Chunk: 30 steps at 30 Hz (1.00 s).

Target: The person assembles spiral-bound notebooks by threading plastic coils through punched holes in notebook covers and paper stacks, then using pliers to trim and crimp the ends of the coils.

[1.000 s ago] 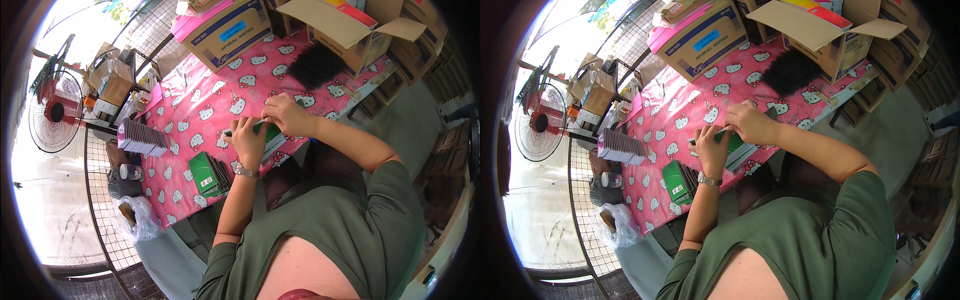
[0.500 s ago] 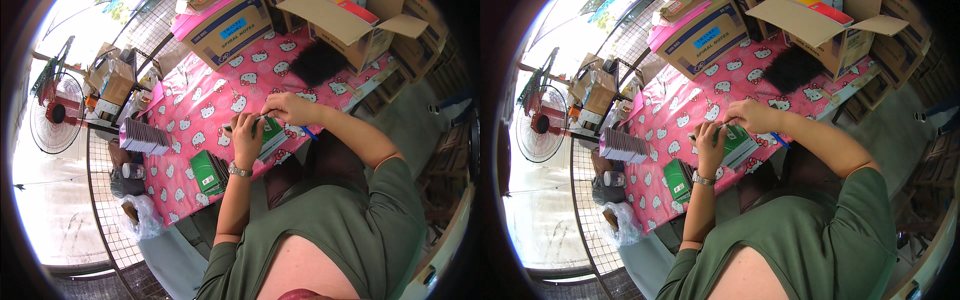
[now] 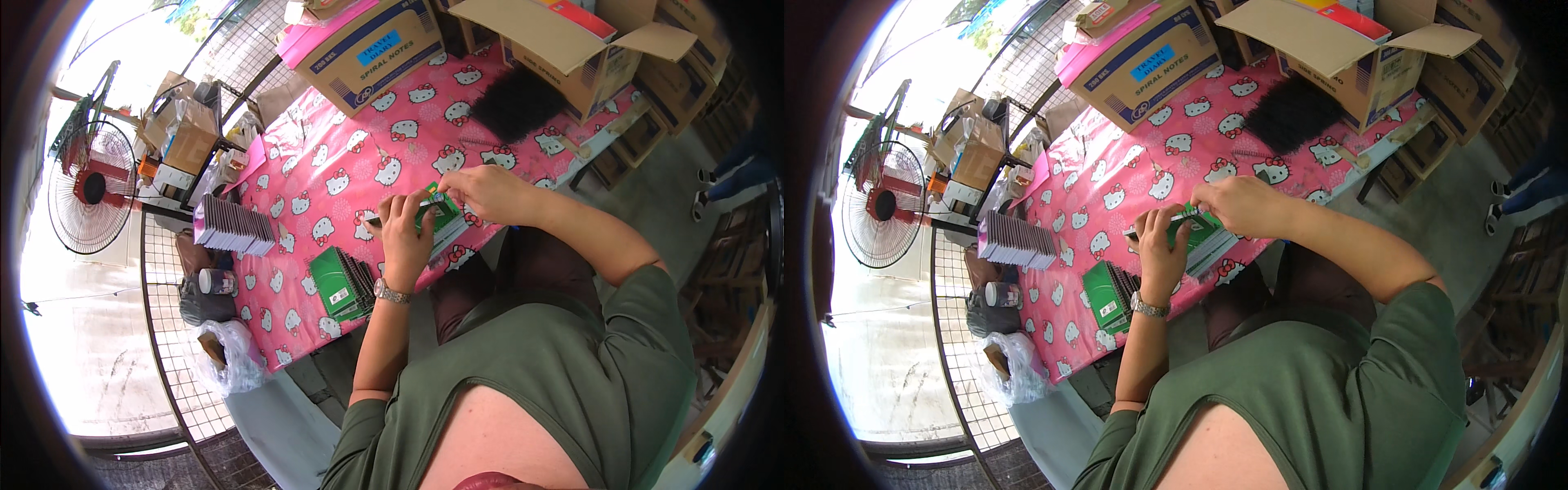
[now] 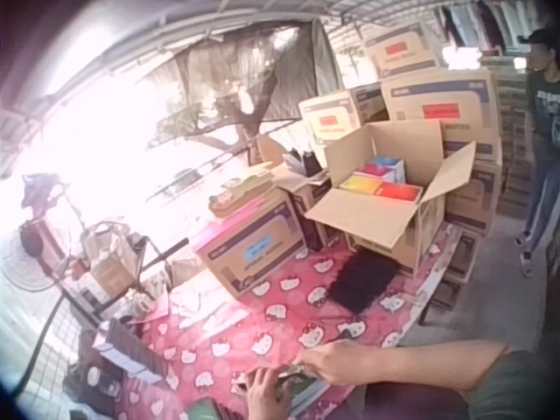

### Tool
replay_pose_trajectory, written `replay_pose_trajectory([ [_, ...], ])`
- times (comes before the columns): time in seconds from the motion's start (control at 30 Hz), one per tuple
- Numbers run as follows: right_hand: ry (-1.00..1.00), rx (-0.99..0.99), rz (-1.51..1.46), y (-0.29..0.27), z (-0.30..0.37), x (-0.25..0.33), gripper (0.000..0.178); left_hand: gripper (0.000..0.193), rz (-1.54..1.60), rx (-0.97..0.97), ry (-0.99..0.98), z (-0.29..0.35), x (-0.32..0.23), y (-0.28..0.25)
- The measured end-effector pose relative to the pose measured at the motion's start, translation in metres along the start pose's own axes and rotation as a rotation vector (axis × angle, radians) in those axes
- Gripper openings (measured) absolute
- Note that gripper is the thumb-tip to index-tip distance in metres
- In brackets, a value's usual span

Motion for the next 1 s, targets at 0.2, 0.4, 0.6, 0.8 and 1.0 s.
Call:
replay_pose_trajectory([
  [0.2,-0.147,-0.124,-0.004,-0.012,-0.002,0.016,0.019,0.026,0.048,0.023,-0.025,0.003,0.005,0.002],
  [0.4,0.146,0.230,-0.591,0.029,-0.024,-0.032,0.027,0.020,-0.069,0.013,-0.024,0.006,-0.008,-0.003],
  [0.6,0.573,0.162,0.527,0.121,-0.001,-0.157,0.057,0.015,-0.089,0.029,-0.033,0.010,0.009,0.003],
  [0.8,0.277,0.104,-0.396,0.073,-0.034,-0.112,0.050,0.024,-0.028,-0.013,0.146,0.009,0.004,-0.018],
  [1.0,-0.159,0.538,-0.685,0.042,-0.042,-0.028,0.047,0.030,-0.005,0.048,0.145,-0.006,0.008,-0.013],
])
Point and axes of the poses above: each hand's wrist, its own z-axis away from the middle knuckle, its own y-axis out of the palm, x = y × z, the point moved 9 cm from there along -z, towards the middle knuckle, and after that the axes turned 15 degrees about z, right-handed, at the moved point
